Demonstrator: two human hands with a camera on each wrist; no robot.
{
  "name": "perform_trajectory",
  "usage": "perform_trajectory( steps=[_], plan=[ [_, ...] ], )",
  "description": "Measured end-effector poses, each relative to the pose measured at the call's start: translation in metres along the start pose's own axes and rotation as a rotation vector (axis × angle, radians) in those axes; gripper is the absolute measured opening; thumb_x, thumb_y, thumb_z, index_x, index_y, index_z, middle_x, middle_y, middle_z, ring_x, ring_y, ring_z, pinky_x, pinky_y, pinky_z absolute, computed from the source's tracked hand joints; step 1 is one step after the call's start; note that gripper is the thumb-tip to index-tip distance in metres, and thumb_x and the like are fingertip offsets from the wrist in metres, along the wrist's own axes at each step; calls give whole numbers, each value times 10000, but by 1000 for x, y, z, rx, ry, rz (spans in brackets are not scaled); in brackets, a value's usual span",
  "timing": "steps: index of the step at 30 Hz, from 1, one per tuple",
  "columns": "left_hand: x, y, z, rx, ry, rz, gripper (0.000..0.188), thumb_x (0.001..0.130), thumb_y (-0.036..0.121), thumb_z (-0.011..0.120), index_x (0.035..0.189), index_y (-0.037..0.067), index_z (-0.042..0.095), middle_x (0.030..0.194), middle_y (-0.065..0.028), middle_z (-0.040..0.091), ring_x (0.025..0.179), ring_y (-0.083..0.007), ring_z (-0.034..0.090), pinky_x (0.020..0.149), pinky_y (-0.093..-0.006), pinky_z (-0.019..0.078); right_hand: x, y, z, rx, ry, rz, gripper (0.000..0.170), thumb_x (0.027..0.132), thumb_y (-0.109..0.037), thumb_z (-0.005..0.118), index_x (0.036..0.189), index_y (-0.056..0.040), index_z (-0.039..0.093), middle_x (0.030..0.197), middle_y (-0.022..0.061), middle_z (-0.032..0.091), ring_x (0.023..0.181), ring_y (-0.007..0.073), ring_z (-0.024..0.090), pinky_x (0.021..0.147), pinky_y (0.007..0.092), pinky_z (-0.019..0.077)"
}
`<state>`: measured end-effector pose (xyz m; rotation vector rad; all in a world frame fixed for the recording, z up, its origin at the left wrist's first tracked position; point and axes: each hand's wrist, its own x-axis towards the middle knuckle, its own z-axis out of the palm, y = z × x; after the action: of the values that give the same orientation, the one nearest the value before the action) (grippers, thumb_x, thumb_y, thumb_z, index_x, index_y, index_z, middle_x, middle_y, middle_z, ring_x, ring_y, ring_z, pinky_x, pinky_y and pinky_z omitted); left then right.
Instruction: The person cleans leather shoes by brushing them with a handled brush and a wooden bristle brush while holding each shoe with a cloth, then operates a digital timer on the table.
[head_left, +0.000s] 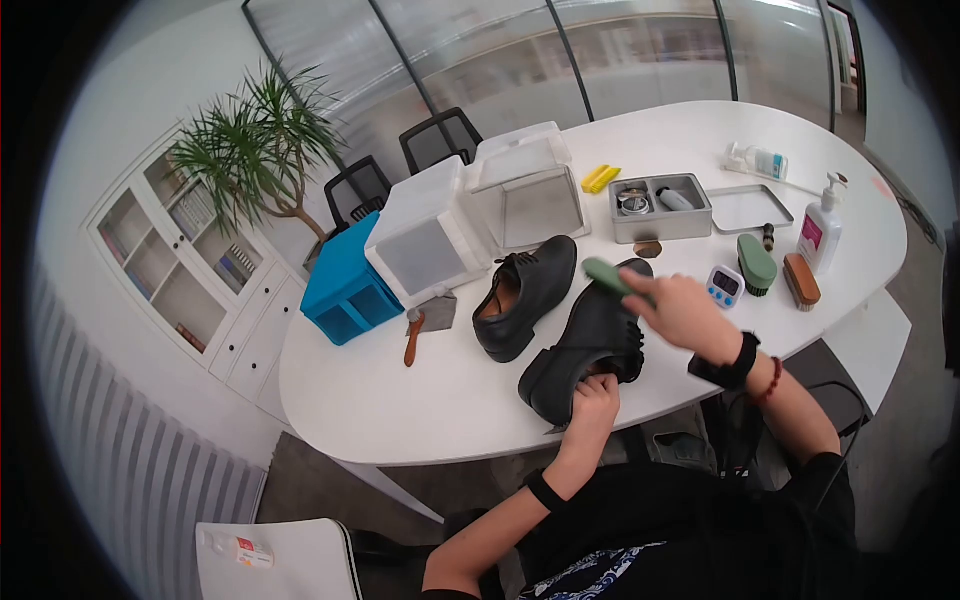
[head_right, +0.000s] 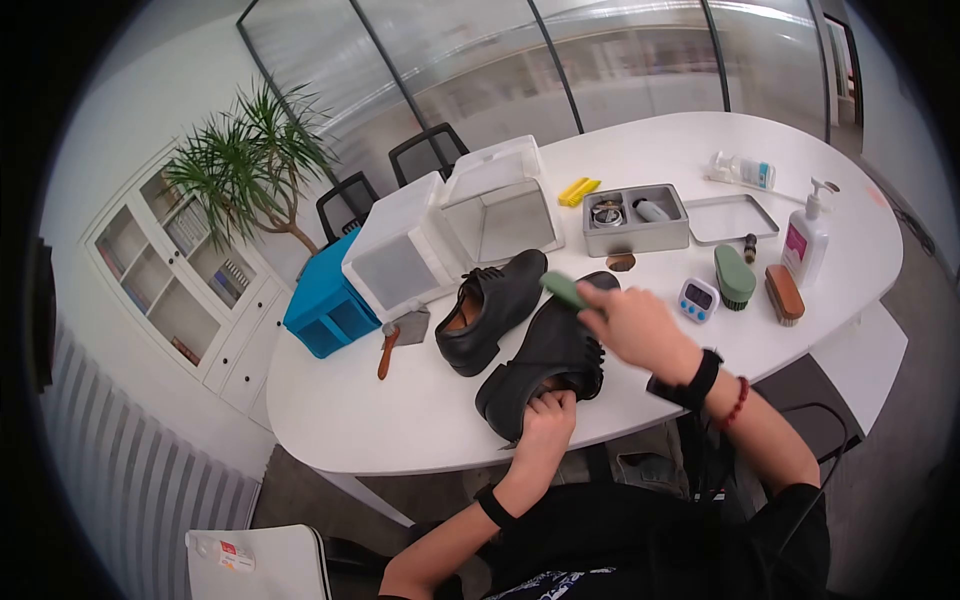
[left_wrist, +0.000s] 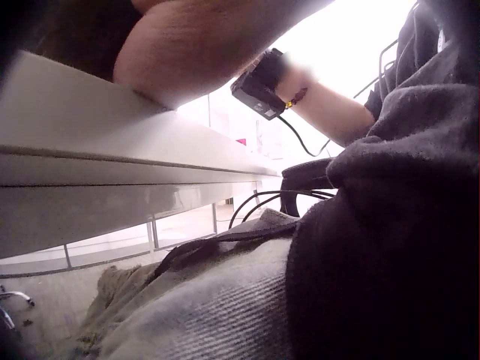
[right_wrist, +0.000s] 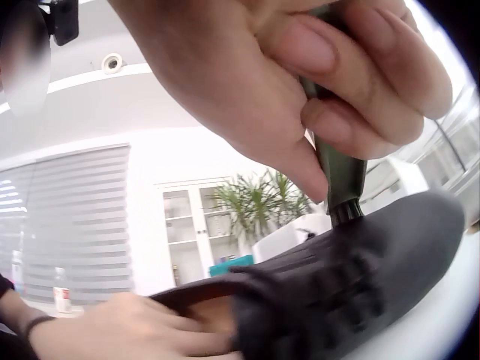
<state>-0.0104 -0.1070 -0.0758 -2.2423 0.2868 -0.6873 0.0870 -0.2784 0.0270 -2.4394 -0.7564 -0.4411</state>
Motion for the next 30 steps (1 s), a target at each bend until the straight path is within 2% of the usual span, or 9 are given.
perform_trajectory(
  steps=[3,5,10,11,17,19,25,27,30],
  plan=[
    [-1,3,5,4,19,-4,100,867,157,592,952,107,575,739,2,561,675,-117,585,620,-256,427,-19,-39,3,178,-159,-172,430,936,-318,674,1326,-137,655,722,246,645,663,434,635,655,481,524],
    [-3,6,4,18,42,-8,96,865,162,590,949,120,571,741,6,560,681,-115,584,618,-256,425,-29,-61,-1,93,-191,-178,439,928,-319,687,1338,-166,656,716,228,645,652,424,635,641,468,519],
    [-5,13,15,-69,-16,-83,96,871,175,581,954,128,571,765,12,572,718,-120,589,630,-265,432,-12,-50,-4,98,-241,-185,395,938,-370,664,1295,-201,686,769,216,672,727,410,659,676,469,531],
    [-5,12,14,-69,-30,-109,96,871,175,581,954,128,571,765,12,572,718,-120,589,630,-265,432,-7,-30,-8,113,-238,-51,402,942,-387,662,1308,-223,680,760,215,667,735,412,658,689,465,529],
    [-1,6,7,-56,39,-32,130,892,185,582,962,76,575,762,-5,569,706,-125,571,667,-269,447,18,32,-5,-88,-33,125,406,955,-365,650,1337,-226,661,708,244,634,731,426,660,699,462,517],
    [-1,7,5,-51,35,-42,129,889,189,584,952,77,573,759,-6,567,708,-126,570,666,-269,445,25,49,-5,96,-91,210,414,956,-348,650,1346,-208,649,738,268,636,753,435,663,702,455,516],
    [-1,5,2,-8,27,-45,123,872,198,590,923,88,564,751,-2,558,708,-126,564,660,-266,435,6,-10,-11,143,-145,53,432,934,-310,684,1322,-121,656,830,282,659,769,444,661,728,453,522],
    [-2,8,3,2,37,-24,119,869,197,589,921,93,563,752,-2,556,706,-127,563,661,-265,434,-9,-35,-5,244,-214,-101,420,935,-293,683,1316,-117,660,801,257,666,752,440,653,712,454,523],
    [-3,10,7,-15,17,-29,115,865,193,579,937,104,574,759,0,559,714,-134,573,658,-265,431,-19,-57,-7,88,-249,-97,410,937,-338,683,1305,-157,682,762,210,679,712,417,647,686,450,529]
  ],
)
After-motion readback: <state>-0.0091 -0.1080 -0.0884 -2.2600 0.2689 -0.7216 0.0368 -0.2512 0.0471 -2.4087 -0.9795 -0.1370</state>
